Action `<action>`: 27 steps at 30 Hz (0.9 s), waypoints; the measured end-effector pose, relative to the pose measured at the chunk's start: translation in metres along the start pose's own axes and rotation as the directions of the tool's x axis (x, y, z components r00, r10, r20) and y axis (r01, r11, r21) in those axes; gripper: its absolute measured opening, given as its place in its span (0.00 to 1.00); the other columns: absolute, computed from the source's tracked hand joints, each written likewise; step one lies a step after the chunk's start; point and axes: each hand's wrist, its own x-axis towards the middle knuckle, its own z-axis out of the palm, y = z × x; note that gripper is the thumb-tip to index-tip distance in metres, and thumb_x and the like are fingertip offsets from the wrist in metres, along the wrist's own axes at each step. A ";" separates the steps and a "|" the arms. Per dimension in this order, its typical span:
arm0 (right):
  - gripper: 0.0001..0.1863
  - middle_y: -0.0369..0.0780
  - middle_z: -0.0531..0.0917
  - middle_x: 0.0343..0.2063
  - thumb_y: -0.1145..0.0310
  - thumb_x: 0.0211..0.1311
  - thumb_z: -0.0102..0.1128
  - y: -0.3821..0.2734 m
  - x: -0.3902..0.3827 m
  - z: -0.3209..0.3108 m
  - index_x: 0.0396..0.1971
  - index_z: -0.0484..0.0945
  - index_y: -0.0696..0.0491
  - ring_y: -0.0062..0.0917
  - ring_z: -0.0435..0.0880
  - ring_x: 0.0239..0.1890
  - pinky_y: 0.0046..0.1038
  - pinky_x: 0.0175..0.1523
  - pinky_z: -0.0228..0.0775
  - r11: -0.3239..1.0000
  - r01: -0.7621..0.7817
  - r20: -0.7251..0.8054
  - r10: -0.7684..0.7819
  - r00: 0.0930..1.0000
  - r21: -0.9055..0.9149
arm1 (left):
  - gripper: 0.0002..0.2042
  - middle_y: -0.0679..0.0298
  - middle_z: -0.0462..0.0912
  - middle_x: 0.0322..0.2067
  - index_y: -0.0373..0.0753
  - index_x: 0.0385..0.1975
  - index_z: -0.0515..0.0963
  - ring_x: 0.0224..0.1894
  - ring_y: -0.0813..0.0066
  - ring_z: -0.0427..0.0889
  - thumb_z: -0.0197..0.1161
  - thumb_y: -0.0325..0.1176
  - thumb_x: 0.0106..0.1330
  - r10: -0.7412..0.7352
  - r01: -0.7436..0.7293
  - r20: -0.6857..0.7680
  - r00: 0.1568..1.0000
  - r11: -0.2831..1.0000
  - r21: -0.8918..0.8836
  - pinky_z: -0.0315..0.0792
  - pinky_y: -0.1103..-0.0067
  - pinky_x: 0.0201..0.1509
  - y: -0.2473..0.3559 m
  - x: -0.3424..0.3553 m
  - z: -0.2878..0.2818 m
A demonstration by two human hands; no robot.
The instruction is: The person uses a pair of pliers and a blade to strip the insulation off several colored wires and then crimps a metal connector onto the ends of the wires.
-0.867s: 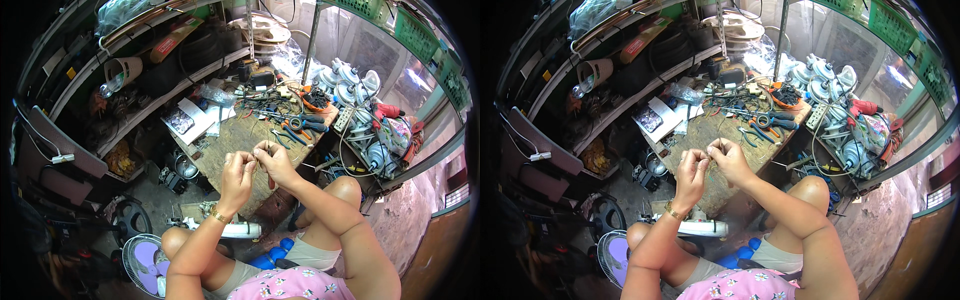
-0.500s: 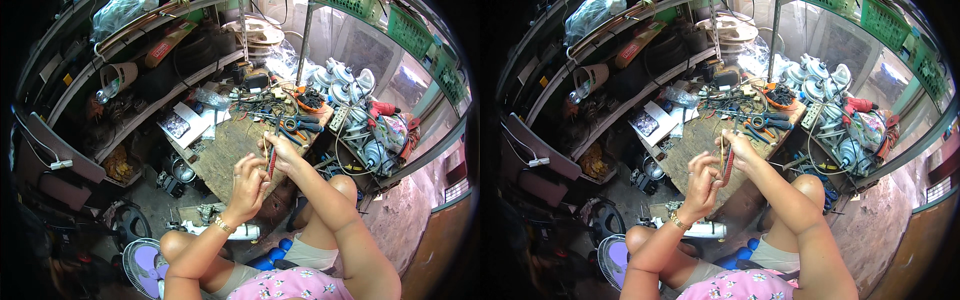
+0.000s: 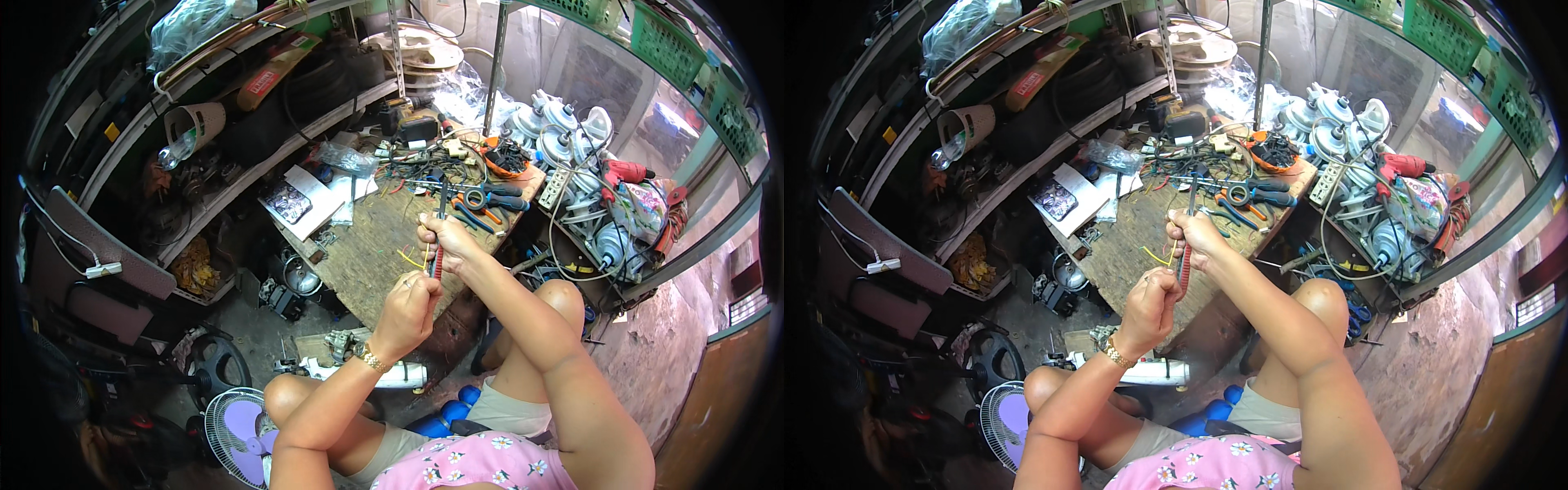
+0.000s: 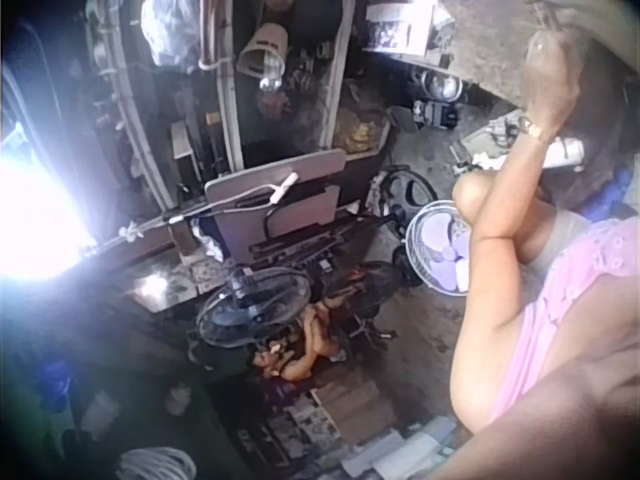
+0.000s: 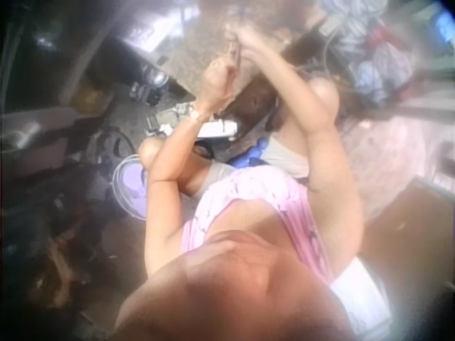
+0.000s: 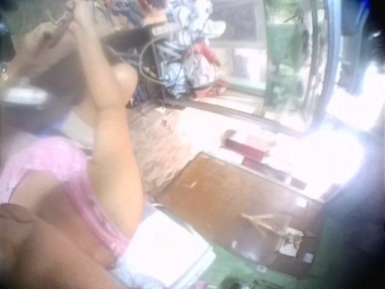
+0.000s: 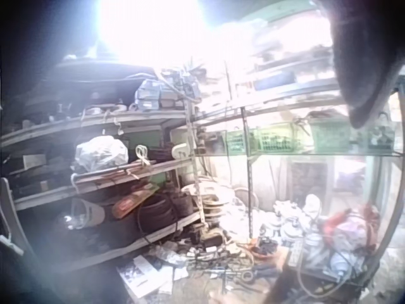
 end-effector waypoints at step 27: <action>0.14 0.39 0.83 0.30 0.64 0.56 0.62 -0.019 -0.066 -0.023 0.38 0.80 0.58 0.22 0.80 0.35 0.27 0.45 0.70 0.238 0.306 0.345 0.142 0.928 -0.922 | 0.08 0.71 0.58 0.18 0.41 0.32 0.65 0.22 0.81 0.60 0.42 0.34 0.74 -0.773 -0.080 0.179 0.609 -0.284 -0.956 0.66 0.79 0.38 -0.024 -0.015 -0.065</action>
